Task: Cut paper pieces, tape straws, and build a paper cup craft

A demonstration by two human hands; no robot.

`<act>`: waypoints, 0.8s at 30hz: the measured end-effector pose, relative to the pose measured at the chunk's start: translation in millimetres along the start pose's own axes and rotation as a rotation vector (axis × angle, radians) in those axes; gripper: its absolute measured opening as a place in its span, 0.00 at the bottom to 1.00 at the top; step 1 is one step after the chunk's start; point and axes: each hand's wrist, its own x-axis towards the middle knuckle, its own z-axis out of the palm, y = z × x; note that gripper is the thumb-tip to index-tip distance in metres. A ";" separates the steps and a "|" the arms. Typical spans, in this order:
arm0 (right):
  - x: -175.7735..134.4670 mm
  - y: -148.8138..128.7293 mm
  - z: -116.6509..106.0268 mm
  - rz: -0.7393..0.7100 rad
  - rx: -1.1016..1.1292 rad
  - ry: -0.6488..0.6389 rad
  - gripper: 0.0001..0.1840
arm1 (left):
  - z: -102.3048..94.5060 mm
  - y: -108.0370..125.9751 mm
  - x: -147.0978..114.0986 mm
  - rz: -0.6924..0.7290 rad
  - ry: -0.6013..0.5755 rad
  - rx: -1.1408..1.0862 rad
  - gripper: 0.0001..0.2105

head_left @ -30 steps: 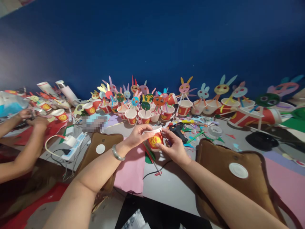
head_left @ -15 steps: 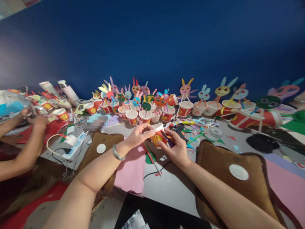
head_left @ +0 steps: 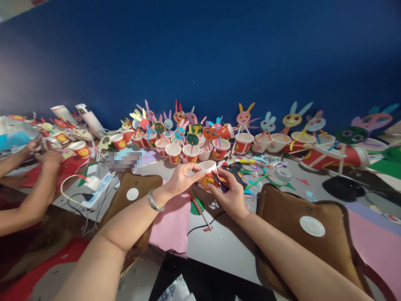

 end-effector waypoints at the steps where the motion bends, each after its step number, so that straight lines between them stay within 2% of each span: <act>1: 0.0 -0.6 0.0 0.000 0.009 0.001 0.26 | 0.8 0.7 -0.3 0.025 0.015 0.025 0.15; 7: 0.3 -1.2 -1.1 -0.028 -0.020 0.000 0.26 | 0.8 1.7 -0.8 0.141 0.018 0.153 0.14; 19: -0.7 2.2 -0.3 -0.043 -0.014 -0.009 0.27 | 0.9 7.9 -3.0 0.070 -0.085 0.077 0.13; 24: -1.1 3.4 0.7 -0.042 -0.018 0.004 0.27 | 0.3 4.5 -3.1 0.097 -0.070 0.110 0.12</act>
